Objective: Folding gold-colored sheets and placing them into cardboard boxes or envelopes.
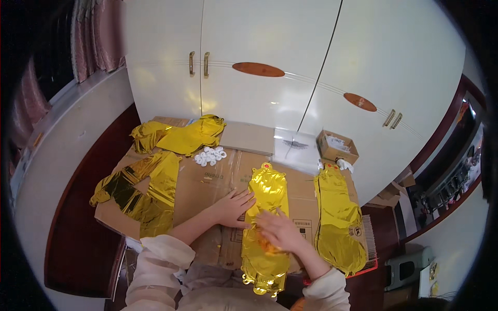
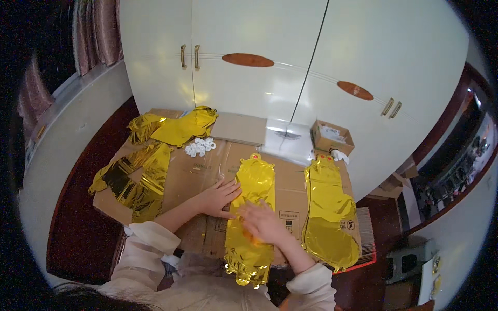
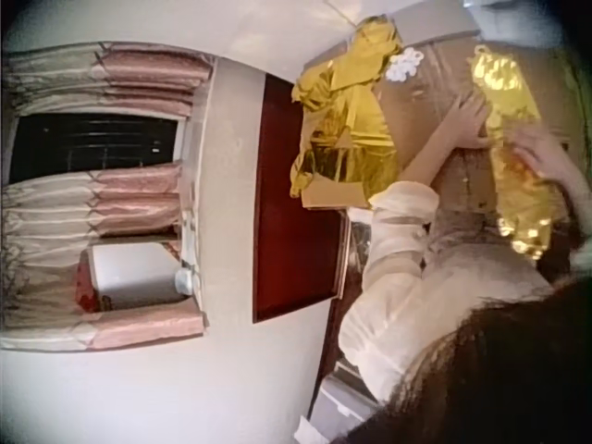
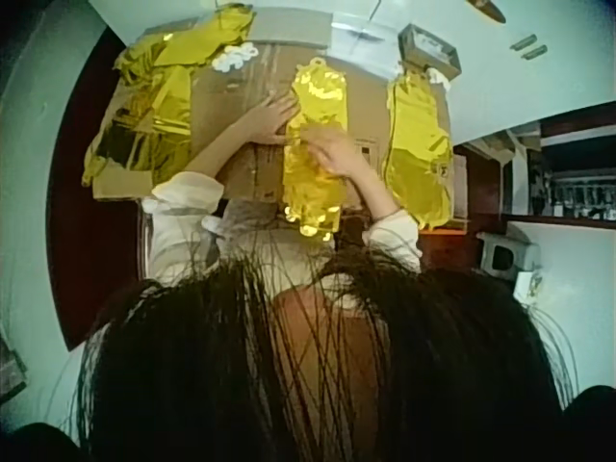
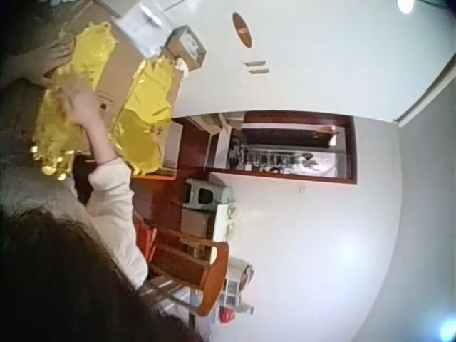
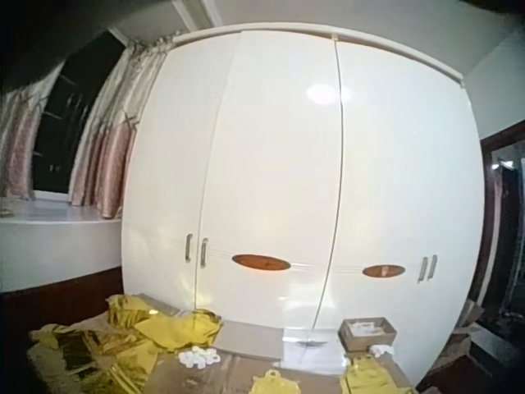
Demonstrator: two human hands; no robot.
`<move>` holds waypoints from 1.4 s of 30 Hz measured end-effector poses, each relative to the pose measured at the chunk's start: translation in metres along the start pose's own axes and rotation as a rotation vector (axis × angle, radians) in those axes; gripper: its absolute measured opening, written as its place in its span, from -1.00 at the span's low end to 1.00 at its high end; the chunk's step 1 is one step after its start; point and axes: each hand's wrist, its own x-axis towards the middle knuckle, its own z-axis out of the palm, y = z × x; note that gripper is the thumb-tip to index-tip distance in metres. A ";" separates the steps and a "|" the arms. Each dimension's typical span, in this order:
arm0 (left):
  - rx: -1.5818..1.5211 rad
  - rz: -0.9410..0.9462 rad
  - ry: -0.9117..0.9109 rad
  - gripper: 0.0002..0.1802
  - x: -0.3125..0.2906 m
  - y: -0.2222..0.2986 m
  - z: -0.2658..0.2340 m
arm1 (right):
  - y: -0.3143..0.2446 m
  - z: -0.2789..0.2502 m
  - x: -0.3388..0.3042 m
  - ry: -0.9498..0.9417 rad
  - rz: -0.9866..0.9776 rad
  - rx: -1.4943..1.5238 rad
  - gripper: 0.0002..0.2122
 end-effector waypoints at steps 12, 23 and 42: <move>0.012 -0.050 0.037 0.06 0.001 0.007 0.001 | 0.041 0.015 0.009 0.107 0.180 -0.085 -0.55; 0.042 -0.068 -0.024 0.09 0.005 0.006 -0.007 | 0.037 0.015 0.007 0.058 0.100 -0.210 -0.65; 0.244 -0.201 -0.116 0.24 0.024 -0.015 -0.020 | 0.037 0.014 0.008 0.010 0.116 -0.193 -0.63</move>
